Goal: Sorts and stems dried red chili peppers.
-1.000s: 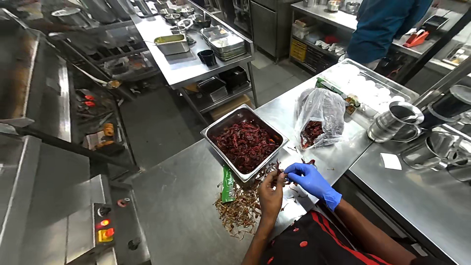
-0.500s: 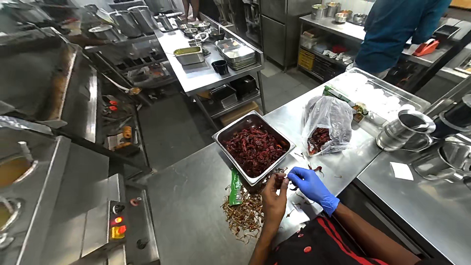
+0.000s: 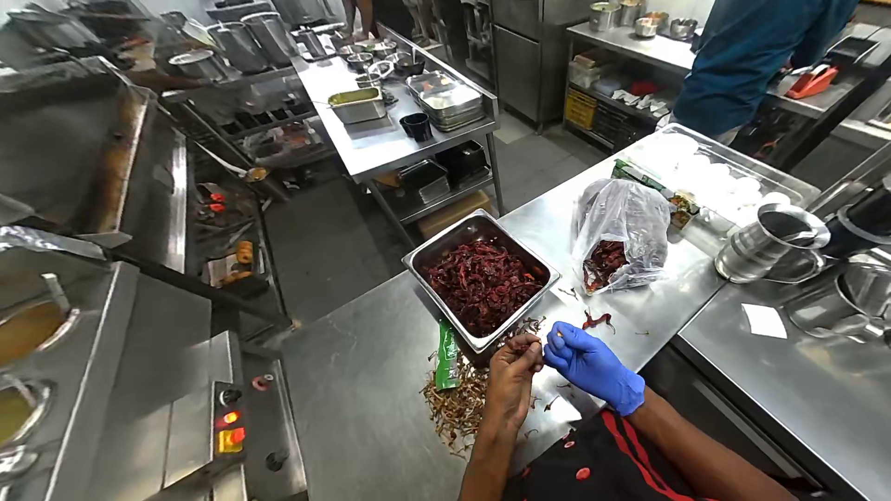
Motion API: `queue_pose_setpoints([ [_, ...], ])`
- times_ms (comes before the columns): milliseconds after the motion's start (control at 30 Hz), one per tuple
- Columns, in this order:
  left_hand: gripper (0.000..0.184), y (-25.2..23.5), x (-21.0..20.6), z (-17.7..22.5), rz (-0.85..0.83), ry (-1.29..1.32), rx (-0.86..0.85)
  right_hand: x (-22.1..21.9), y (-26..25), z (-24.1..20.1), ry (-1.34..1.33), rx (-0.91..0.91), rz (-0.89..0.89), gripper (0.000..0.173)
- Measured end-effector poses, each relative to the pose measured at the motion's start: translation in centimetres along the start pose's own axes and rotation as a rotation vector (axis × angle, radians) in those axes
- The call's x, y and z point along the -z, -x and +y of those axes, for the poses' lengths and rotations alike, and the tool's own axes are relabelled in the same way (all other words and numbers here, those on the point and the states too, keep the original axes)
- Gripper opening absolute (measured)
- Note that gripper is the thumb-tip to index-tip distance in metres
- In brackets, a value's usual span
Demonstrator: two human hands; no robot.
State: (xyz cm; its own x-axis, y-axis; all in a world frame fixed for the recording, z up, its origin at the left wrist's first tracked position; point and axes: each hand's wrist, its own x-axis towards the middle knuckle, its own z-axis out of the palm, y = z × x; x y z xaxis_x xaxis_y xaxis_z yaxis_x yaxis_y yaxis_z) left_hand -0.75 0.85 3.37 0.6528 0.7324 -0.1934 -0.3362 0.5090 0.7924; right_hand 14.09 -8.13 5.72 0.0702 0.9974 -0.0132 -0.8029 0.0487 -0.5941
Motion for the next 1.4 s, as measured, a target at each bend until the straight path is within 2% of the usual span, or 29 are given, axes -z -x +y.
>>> queue_pose_setpoints([
  [100,0.019,0.0,0.9,-0.3,0.088,-0.149,-0.079,-0.6,-0.4,-0.4,0.371,0.004,0.128,0.027],
  [233,0.020,-1.9,2.6,2.5,0.125,-0.695,-0.247,1.1,-0.6,0.4,0.867,-0.031,0.298,0.035],
  [333,0.022,-3.2,3.1,6.6,0.120,-1.057,-0.289,3.0,0.4,1.5,1.274,-0.174,0.277,0.034],
  [400,0.027,-4.1,4.1,7.9,0.148,-1.146,-0.339,4.0,1.3,2.8,1.475,-0.249,0.198,0.035],
  [467,0.029,-5.5,5.4,8.2,0.171,-1.146,-0.375,4.6,2.2,4.5,1.533,-0.247,0.159,0.035],
  [533,0.042,-6.8,5.9,7.9,0.183,-1.098,-0.373,4.7,2.9,6.0,1.507,-0.216,0.147,0.035],
  [600,0.057,-7.3,5.2,7.5,0.222,-1.035,-0.344,4.3,3.3,6.7,1.471,-0.194,0.150,0.035],
  [667,0.061,-7.0,4.5,6.4,0.259,-0.981,-0.372,4.2,3.6,6.8,1.459,-0.184,0.171,0.035],
  [800,0.049,-4.9,3.3,3.9,0.168,-0.943,-0.484,4.5,3.6,5.6,1.442,-0.200,0.282,0.035],
  [900,0.043,-3.3,2.6,2.1,0.078,-0.910,-0.473,4.2,2.8,5.0,1.416,-0.185,0.367,0.032],
  [1000,0.041,-2.9,2.6,1.2,0.038,-0.881,-0.452,4.4,1.9,5.9,1.456,-0.214,0.346,0.032],
  [1167,0.037,-2.6,3.6,2.1,0.071,-0.861,-0.466,5.4,1.3,5.8,1.556,-0.263,0.349,0.039],
  [1400,0.032,-0.8,5.8,2.8,0.203,-0.868,-0.511,7.8,0.4,-0.6,1.847,-0.171,0.633,0.021],
])
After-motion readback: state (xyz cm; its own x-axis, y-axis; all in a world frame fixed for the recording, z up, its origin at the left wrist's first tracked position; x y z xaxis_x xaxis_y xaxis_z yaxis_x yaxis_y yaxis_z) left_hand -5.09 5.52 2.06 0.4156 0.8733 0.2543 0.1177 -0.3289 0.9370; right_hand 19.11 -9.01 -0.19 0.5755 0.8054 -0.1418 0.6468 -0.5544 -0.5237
